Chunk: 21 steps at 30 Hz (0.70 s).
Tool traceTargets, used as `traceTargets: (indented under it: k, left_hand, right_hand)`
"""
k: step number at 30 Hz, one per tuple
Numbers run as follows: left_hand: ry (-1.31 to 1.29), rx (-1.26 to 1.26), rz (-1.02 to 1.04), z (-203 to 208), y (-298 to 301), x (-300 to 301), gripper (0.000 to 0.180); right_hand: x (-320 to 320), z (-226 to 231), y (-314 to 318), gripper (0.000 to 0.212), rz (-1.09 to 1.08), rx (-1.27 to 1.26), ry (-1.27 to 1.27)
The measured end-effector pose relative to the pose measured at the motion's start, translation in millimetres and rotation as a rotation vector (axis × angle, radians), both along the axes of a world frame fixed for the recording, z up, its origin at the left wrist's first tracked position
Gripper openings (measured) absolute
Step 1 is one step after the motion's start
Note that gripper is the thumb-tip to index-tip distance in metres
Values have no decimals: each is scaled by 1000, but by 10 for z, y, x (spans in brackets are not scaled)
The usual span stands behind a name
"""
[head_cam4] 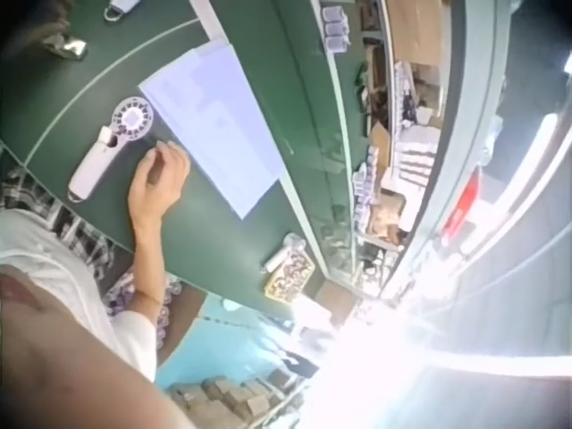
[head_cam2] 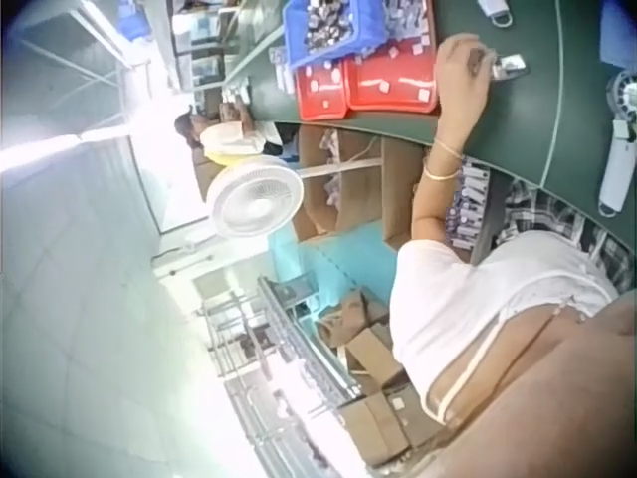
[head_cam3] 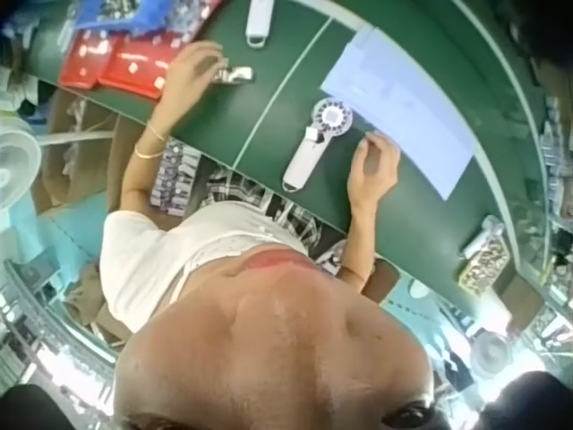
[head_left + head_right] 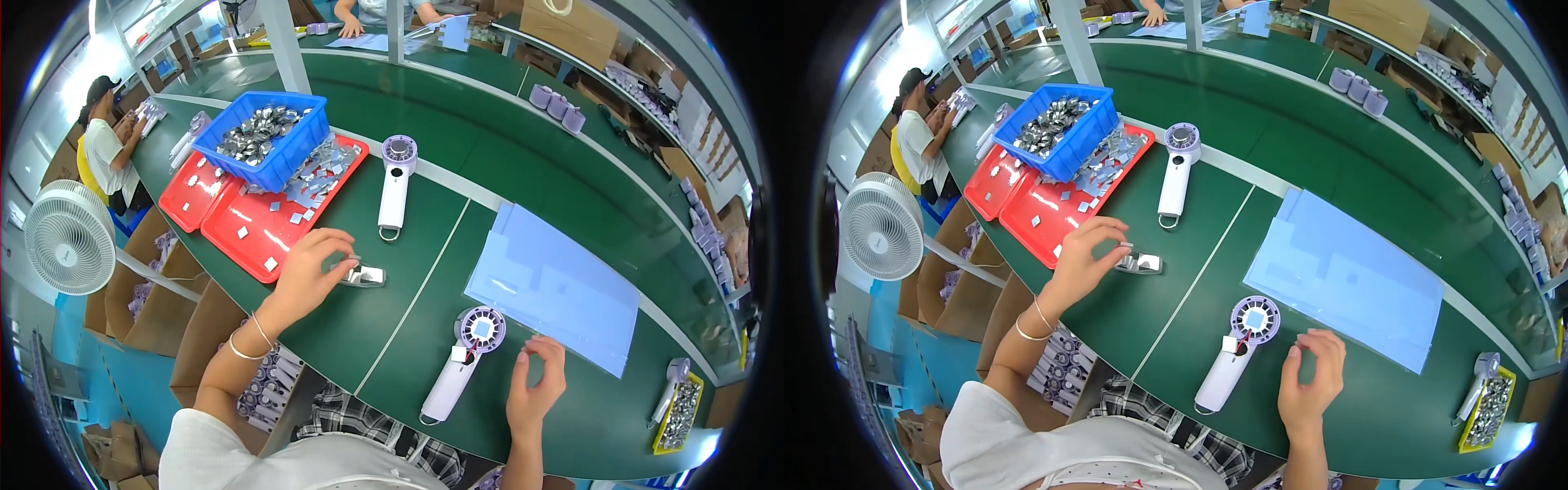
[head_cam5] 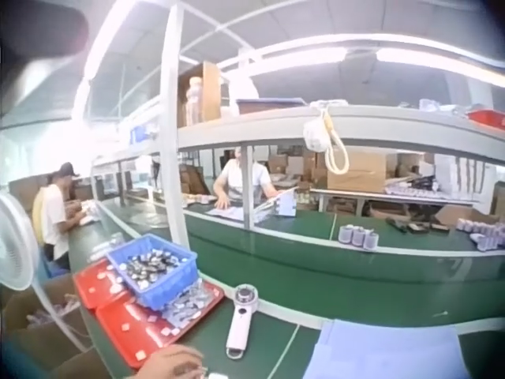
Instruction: The person assembles small portable hand fans by hand, inserting electronic components and fan blades into plastic housings.
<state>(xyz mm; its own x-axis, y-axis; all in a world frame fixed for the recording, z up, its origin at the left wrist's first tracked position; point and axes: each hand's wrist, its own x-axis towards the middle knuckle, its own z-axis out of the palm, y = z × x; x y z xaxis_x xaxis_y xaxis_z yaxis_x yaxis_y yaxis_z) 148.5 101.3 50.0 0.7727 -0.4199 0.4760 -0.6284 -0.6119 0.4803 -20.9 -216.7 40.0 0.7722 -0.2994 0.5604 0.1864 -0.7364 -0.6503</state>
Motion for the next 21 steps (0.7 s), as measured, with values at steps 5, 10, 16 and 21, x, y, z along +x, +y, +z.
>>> traceTargets:
  k: [5,10,16,21]
  left_hand:
    - [458,-464,-316,100,-510,-259,14]
    - [838,-618,-624,70,-1088,-405,18]
    - [1094,-630,-669,264,-1326,-222,30]
    - [911,-597,-658,169,-1396,-225,36]
  right_hand:
    - [28,210,176,31,199,-230,-98]
    - [262,468,403,37,260,-474,-97]
    - [444,469,171,38,152,-343,-126]
    - [450,399,85,38,175,-270,-57]
